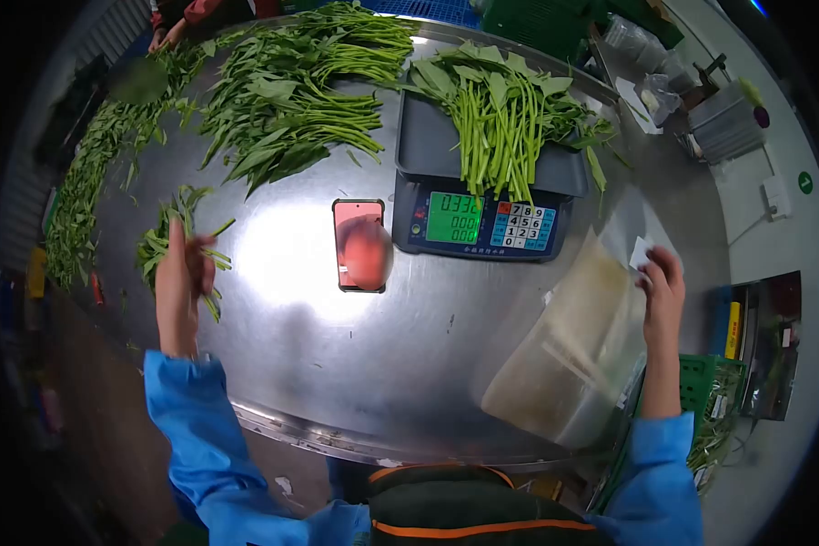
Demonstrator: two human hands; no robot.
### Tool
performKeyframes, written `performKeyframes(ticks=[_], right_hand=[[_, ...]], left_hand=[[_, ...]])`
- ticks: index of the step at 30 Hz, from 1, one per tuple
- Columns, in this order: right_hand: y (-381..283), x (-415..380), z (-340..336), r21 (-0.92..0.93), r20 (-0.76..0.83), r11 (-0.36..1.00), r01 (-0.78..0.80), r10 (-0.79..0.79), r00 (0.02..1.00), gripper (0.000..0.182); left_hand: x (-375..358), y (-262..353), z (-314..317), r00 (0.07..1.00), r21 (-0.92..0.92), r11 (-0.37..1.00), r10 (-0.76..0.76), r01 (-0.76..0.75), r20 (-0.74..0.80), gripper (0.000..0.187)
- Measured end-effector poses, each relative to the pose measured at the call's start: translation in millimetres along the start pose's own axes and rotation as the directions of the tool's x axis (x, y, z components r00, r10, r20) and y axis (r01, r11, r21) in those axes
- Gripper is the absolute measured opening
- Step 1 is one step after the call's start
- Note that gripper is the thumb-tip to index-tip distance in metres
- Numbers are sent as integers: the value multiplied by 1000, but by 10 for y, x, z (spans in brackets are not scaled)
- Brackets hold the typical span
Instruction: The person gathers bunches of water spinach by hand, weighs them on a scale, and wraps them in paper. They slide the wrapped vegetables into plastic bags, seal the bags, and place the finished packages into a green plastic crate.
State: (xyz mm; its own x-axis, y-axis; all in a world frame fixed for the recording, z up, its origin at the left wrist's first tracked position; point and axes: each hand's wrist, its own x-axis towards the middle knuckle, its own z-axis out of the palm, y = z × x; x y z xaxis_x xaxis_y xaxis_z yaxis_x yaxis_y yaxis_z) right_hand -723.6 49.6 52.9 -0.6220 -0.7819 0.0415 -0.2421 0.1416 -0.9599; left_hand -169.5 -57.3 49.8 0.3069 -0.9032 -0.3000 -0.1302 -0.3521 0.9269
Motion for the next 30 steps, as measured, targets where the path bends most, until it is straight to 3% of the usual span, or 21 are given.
performKeyframes(ticks=[1,4,7,9,10,11,12,13,15,17,18,19,21,22,23,24,25,26,27,29,30], right_hand=[[-94,71,156,-97,117,994,56,-44,992,28],[-108,160,799,-263,371,903,339,-230,900,25],[-114,223,1328,-345,411,864,367,-212,886,27],[-64,339,1547,-529,468,716,457,-203,860,28],[-92,357,1627,-534,459,714,453,-206,864,28],[-139,361,1694,-622,454,674,398,-103,885,28],[-185,385,1711,-703,440,622,345,0,898,28],[-226,410,1679,-704,439,620,346,-2,898,28],[-289,387,1552,-617,479,679,397,-76,874,27],[-379,315,1322,-235,400,903,360,-248,883,19],[-453,280,1228,-18,296,953,303,-284,912,17],[-497,297,1166,-16,291,955,298,-280,915,17],[-529,338,1072,122,-152,931,344,-325,933,16],[-465,418,1069,126,-163,932,338,-317,934,16],[-345,558,1109,131,-95,960,246,-235,967,18],[-218,691,1159,129,-23,980,154,-152,988,20],[-60,798,1222,-19,133,998,53,-50,990,28],[52,893,1282,-179,270,984,-25,74,960,35],[65,963,1326,-173,268,985,-26,72,961,35],[88,1096,1432,-339,395,932,-125,262,880,47],[66,1162,1506,-343,396,930,-129,268,878,47]], left_hand=[[79,175,120,994,-93,994,67,-58,90,58],[253,614,706,945,-246,969,85,-5,317,47],[441,749,1398,832,-305,945,75,117,550,39],[525,731,1940,777,-277,949,61,149,627,41],[569,718,2205,769,-205,969,23,141,639,45],[633,680,2467,761,-130,982,-18,134,648,50],[781,576,2772,811,-4,1000,-18,25,584,55],[904,531,3014,859,129,989,-4,-72,513,60],[927,636,3278,855,188,982,-77,-25,512,61],[862,663,3334,847,258,966,-154,20,509,62],[748,679,3294,790,215,975,-85,-60,608,56],[660,673,3285,717,164,977,-17,-137,697,51],[639,471,3418,721,94,991,6,-100,693,48],[625,366,3481,730,16,998,31,-57,683,46],[620,269,3536,740,-66,998,55,-15,670,46],[545,281,3536,782,17,999,26,-47,623,50],[531,287,3524,781,21,998,29,-53,624,50],[548,289,3501,724,-51,996,88,-73,684,54],[546,314,3457,661,-124,989,149,-85,735,59],[665,410,3359,632,-54,969,-115,241,767,65],[657,490,3276,571,-92,939,-122,331,812,64]])
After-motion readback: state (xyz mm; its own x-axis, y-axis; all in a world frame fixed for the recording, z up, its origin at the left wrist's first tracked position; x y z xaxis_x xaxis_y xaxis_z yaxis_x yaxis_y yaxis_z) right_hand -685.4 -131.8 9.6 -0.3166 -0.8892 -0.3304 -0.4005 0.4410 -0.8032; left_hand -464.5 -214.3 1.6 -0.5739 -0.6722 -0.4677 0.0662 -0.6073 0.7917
